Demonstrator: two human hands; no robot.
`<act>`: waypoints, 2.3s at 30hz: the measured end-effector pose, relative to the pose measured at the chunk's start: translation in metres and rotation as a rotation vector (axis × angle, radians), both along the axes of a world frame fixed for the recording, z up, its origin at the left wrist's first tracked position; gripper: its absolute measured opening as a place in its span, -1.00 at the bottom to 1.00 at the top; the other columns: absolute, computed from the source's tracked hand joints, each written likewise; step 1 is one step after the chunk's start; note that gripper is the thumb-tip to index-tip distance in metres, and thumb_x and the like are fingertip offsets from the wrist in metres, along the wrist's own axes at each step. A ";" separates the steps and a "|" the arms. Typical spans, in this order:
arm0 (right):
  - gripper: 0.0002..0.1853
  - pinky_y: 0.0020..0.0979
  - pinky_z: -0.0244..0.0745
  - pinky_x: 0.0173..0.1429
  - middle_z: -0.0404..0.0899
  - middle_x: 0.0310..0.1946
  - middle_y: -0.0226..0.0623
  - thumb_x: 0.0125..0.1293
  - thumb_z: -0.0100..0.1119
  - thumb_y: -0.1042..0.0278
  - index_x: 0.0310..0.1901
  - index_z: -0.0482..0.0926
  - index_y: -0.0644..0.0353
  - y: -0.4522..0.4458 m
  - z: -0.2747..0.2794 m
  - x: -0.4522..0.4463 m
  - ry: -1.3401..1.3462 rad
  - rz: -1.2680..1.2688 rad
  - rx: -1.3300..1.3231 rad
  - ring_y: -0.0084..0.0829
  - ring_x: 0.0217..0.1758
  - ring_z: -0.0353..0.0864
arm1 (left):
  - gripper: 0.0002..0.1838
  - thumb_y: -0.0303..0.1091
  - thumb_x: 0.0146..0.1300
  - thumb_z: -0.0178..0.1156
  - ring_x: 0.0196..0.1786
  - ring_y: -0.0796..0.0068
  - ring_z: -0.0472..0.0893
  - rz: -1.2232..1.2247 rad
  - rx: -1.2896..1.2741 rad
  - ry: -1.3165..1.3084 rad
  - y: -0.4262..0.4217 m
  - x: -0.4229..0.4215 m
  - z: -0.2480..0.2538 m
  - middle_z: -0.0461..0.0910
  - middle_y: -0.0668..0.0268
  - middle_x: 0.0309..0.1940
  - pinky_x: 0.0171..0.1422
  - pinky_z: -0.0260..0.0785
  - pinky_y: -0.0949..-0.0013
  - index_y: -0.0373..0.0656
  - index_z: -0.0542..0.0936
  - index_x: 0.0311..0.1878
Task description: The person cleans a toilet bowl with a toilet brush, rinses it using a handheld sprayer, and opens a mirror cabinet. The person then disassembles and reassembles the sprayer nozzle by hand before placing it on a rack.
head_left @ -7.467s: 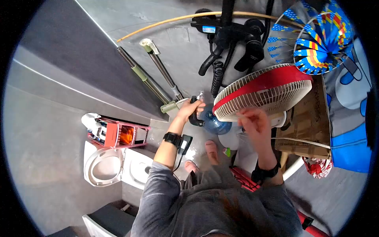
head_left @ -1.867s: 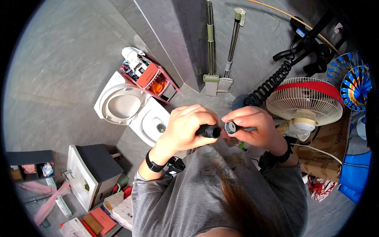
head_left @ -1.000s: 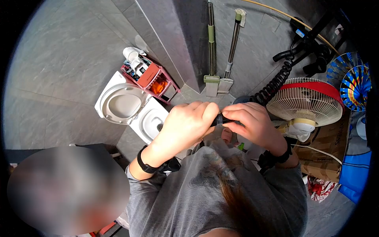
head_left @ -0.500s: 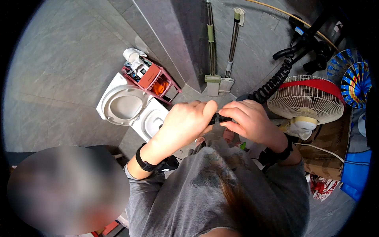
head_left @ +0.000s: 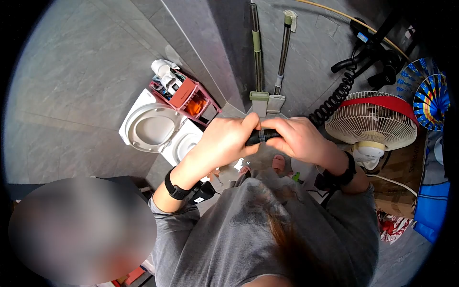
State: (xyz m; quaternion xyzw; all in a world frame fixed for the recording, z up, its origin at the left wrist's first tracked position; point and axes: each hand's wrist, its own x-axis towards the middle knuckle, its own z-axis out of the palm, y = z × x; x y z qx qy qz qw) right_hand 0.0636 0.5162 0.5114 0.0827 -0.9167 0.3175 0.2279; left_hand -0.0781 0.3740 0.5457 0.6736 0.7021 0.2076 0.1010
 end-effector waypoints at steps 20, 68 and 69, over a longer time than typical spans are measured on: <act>-0.80 -0.28 0.36 -0.44 0.45 -0.65 -0.23 0.11 0.17 0.27 -0.40 0.42 0.20 -0.002 -0.017 -0.011 0.014 -0.110 -0.146 -0.15 -0.54 0.49 | -0.68 -0.32 -0.15 0.23 -0.60 0.23 0.48 0.011 0.073 0.119 0.003 -0.008 -0.014 0.39 0.25 -0.72 -0.54 0.31 0.26 -0.18 0.28 -0.43; -0.74 -0.27 0.36 -0.40 0.49 -0.54 -0.17 0.13 0.17 0.20 -0.34 0.45 0.24 0.010 -0.024 -0.029 -0.005 -0.108 -0.200 -0.13 -0.47 0.52 | -0.64 -0.47 0.19 0.12 -0.03 0.32 0.53 0.404 0.520 -1.386 -0.015 -0.025 -0.061 0.45 0.29 -0.22 0.08 0.35 0.36 -0.25 0.29 0.03; -0.71 -0.28 0.38 -0.39 0.51 -0.48 -0.17 0.12 0.19 0.20 -0.28 0.42 0.23 0.014 -0.025 -0.027 -0.103 -0.078 -0.131 -0.14 -0.44 0.53 | -0.64 -0.46 0.19 0.11 -0.02 0.31 0.52 0.366 0.531 -1.377 -0.016 -0.025 -0.061 0.45 0.29 -0.21 0.08 0.35 0.35 -0.26 0.29 0.04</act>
